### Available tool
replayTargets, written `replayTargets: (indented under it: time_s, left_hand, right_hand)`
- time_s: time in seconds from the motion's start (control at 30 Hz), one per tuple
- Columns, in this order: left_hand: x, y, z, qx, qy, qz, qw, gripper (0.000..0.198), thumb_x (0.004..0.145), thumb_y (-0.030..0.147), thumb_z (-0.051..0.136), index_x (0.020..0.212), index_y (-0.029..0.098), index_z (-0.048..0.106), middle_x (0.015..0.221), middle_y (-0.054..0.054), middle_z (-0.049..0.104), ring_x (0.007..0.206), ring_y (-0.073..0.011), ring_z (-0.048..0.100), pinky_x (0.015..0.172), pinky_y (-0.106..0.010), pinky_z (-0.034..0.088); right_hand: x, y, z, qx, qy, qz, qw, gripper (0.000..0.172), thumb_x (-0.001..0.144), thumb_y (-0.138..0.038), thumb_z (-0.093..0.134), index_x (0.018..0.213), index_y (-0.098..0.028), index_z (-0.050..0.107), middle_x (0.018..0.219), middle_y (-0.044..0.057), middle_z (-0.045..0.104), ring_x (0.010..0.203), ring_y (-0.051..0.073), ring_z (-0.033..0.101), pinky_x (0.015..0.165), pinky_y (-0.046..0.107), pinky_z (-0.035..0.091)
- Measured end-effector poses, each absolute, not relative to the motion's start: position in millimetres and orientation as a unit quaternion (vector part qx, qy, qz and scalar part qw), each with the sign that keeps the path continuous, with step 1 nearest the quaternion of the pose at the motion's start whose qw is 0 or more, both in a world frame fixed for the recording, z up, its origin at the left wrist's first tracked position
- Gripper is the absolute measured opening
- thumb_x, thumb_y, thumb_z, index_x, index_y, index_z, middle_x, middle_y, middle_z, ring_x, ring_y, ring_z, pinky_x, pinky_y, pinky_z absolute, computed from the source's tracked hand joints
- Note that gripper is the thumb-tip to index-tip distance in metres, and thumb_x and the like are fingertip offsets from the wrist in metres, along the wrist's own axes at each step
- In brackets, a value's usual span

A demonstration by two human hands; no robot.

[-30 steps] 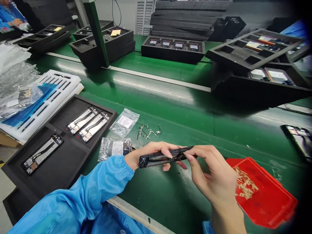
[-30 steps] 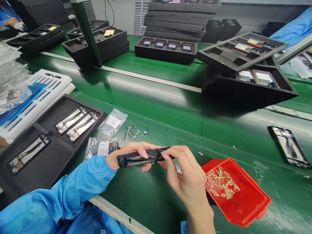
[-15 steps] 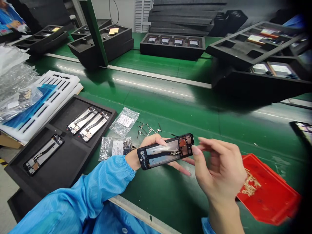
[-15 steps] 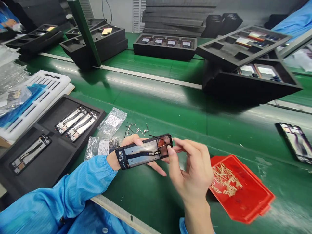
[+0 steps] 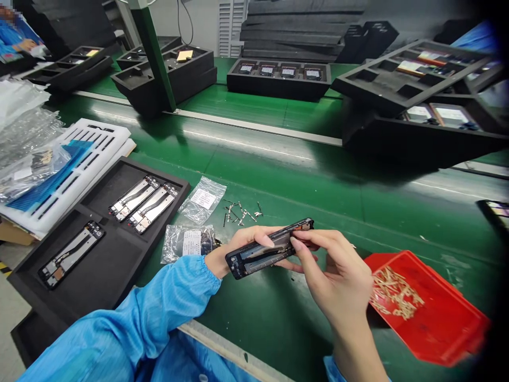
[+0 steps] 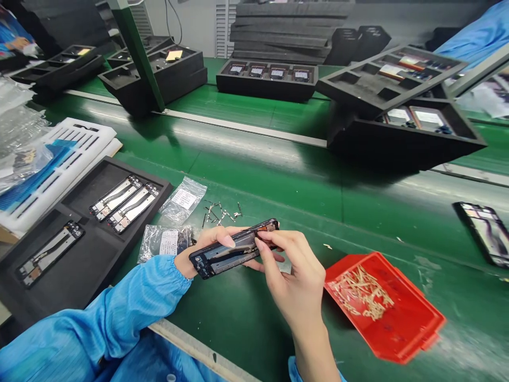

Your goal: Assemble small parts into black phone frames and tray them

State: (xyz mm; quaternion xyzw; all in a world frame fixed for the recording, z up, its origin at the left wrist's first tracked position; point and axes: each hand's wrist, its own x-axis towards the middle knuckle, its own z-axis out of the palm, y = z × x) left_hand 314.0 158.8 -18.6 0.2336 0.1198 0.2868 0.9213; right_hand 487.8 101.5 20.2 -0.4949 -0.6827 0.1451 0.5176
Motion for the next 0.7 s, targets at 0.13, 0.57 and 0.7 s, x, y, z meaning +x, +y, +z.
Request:
replayTargets:
  time_s: [0.13,0.57,0.7]
  left_hand:
    - [315,156,-16,0.263,0.113,0.296,0.911,0.068,0.061,0.024,0.066,0.127,0.008,0.077,0.126,-0.018,0.081,0.130,-0.0399,0.072,0.109,-0.045,0.057]
    - [320,150,-23,0.320,0.098,0.302,0.893,0.081,0.067,0.029,0.071,0.147,0.015,0.069,0.154,-0.017,0.067,0.154,-0.0454,0.051,0.119,-0.057,0.051]
    - [321,148,-27,0.322,0.095,0.301,0.893,0.082,0.067,0.028,0.069,0.148,0.016,0.068,0.157,-0.016,0.064,0.154,-0.0457,0.050,0.119,-0.057,0.051]
  right_hand:
    - [486,102,18,-0.496,-0.657,0.144,0.549,0.013,0.099,-0.014,0.077,0.109,-0.023,0.077,0.101,0.008,0.073,0.085,0.019,0.071,0.058,0.029,0.063]
    - [496,105,11,-0.506,-0.634,0.228,0.539,0.008,0.101,-0.025,0.075,0.093,-0.024,0.074,0.091,0.005,0.069,0.078,0.019,0.066,0.061,0.031,0.057]
    - [497,105,13,-0.511,-0.655,0.199,0.519,0.010,0.103,-0.023,0.071,0.093,-0.023,0.074,0.089,0.005,0.070,0.080,0.020,0.068,0.066,0.031,0.058]
